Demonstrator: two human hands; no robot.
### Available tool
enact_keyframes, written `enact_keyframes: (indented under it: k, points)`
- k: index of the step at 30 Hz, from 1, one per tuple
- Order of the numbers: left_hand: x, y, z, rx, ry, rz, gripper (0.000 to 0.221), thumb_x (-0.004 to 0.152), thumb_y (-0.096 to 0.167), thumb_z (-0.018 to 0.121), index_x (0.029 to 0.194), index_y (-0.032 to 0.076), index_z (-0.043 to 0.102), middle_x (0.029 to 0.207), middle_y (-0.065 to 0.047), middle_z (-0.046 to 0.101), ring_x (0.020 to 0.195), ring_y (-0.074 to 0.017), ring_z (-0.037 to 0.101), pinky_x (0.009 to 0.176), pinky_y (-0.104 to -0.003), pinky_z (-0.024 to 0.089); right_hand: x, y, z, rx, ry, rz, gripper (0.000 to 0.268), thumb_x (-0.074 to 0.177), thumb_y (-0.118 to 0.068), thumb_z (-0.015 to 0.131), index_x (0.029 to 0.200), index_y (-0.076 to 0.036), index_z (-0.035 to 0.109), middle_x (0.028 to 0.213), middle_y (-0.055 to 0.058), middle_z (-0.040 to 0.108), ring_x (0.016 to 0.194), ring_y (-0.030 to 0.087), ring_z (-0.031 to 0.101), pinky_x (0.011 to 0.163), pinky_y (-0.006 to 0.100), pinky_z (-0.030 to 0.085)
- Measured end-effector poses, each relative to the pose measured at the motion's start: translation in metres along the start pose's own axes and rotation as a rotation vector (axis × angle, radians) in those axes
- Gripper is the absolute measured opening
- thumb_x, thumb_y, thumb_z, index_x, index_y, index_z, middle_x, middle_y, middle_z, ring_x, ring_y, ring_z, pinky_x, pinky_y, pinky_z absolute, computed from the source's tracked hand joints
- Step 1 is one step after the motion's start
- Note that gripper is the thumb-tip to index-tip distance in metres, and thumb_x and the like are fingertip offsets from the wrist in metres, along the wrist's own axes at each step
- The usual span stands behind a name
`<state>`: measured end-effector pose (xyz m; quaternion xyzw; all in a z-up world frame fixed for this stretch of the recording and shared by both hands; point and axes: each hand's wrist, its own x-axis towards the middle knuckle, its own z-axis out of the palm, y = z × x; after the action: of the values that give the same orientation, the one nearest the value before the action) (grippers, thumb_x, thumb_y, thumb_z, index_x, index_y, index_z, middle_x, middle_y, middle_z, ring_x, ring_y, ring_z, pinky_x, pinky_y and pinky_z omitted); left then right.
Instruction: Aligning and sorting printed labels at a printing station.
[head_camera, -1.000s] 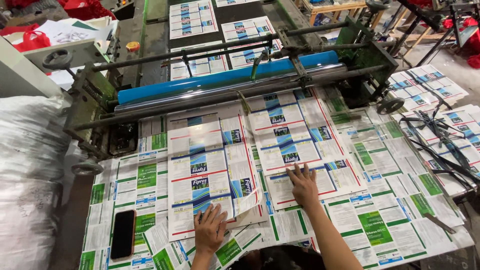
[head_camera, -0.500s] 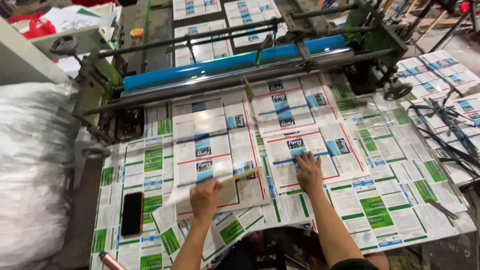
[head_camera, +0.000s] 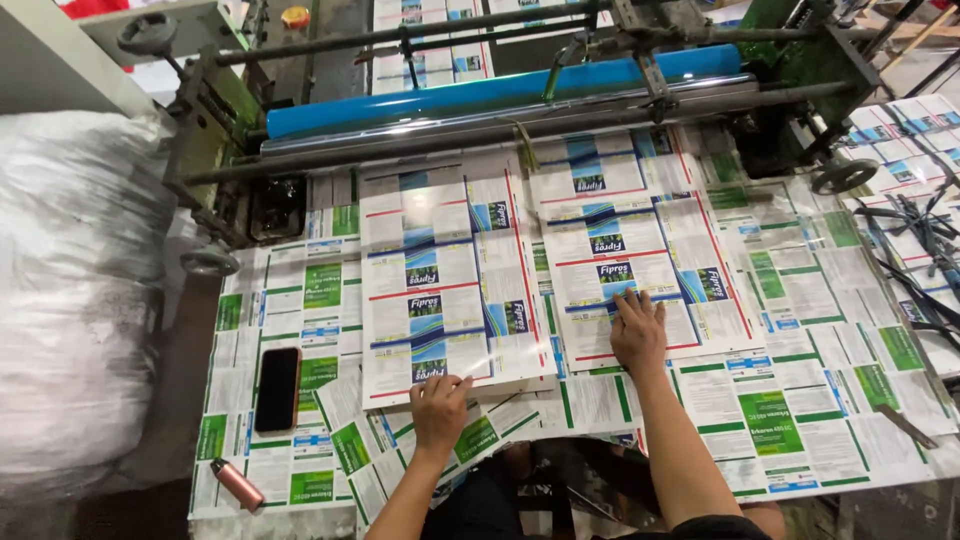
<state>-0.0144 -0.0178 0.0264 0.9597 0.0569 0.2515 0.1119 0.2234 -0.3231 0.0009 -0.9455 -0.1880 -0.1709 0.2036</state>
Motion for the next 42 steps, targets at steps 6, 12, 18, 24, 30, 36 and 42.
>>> enact_keyframes:
  k: [6,12,18,24,30,36,42]
  points:
    - [0.019,-0.008,0.01,0.034,0.062,0.033,0.024,0.084,0.01,0.069,0.103,0.02,0.08,0.091,0.004,0.066,0.092,-0.021,0.061,0.084,-0.043,0.043,0.003,-0.001,0.001,0.012,0.01,0.016,0.038,0.096,-0.017,0.057,0.131,-0.009,0.07,0.145,0.015,0.062,0.141,0.039,0.05,0.122,0.059,0.028]
    - [0.042,-0.022,0.021,0.038,0.083,0.038,0.026,0.082,0.008,0.07,0.102,0.021,0.08,0.094,0.004,0.067,0.095,-0.0203,0.062,0.085,-0.044,0.043,0.002,-0.005,-0.005,0.039,0.014,0.017,0.038,0.095,-0.015,0.057,0.131,-0.009,0.07,0.144,0.016,0.063,0.141,0.04,0.051,0.122,0.059,0.028]
    - [0.058,-0.043,0.045,0.047,0.074,0.016,0.02,0.088,0.012,0.072,0.102,0.022,0.08,0.095,0.006,0.069,0.095,-0.0181,0.063,0.087,-0.042,0.043,0.001,-0.007,-0.005,0.039,0.024,0.03,0.037,0.095,-0.016,0.058,0.129,-0.009,0.071,0.144,0.015,0.063,0.141,0.039,0.051,0.122,0.059,0.027]
    - [0.085,-0.044,0.05,0.036,0.031,-0.084,0.023,0.087,0.009,0.07,0.103,0.023,0.081,0.1,0.006,0.072,0.099,-0.0198,0.064,0.093,-0.047,0.043,0.006,-0.002,-0.001,0.008,0.008,0.026,0.039,0.094,-0.017,0.058,0.131,-0.012,0.069,0.145,0.014,0.062,0.14,0.039,0.051,0.122,0.06,0.027]
    - [0.057,-0.024,0.043,-0.052,-0.13,-0.157,0.028,0.09,0.025,0.071,0.117,0.016,0.074,0.133,-0.008,0.065,0.129,-0.0306,0.055,0.103,-0.054,0.04,-0.001,0.011,-0.012,-0.095,-0.16,-0.053,0.047,0.096,-0.024,0.062,0.142,-0.015,0.06,0.154,0.015,0.053,0.146,0.041,0.042,0.12,0.061,0.029]
    - [0.011,-0.013,0.006,-0.189,-0.312,-0.015,0.055,0.078,0.037,0.078,0.129,0.016,0.071,0.152,-0.013,0.052,0.14,-0.0351,0.04,0.113,-0.062,0.024,-0.023,0.008,-0.069,-0.01,-0.486,-0.146,0.095,0.063,-0.051,0.088,0.147,-0.018,0.055,0.159,0.015,0.044,0.145,0.04,0.032,0.116,0.06,0.025]
    - [-0.01,-0.018,0.019,-0.215,-0.258,-0.087,0.043,0.086,0.034,0.075,0.128,0.022,0.072,0.15,-0.006,0.054,0.145,-0.0304,0.04,0.119,-0.056,0.024,-0.035,0.025,-0.059,0.028,-0.351,-0.165,0.072,0.074,-0.045,0.084,0.137,-0.017,0.061,0.148,0.012,0.056,0.141,0.037,0.045,0.113,0.056,0.036]
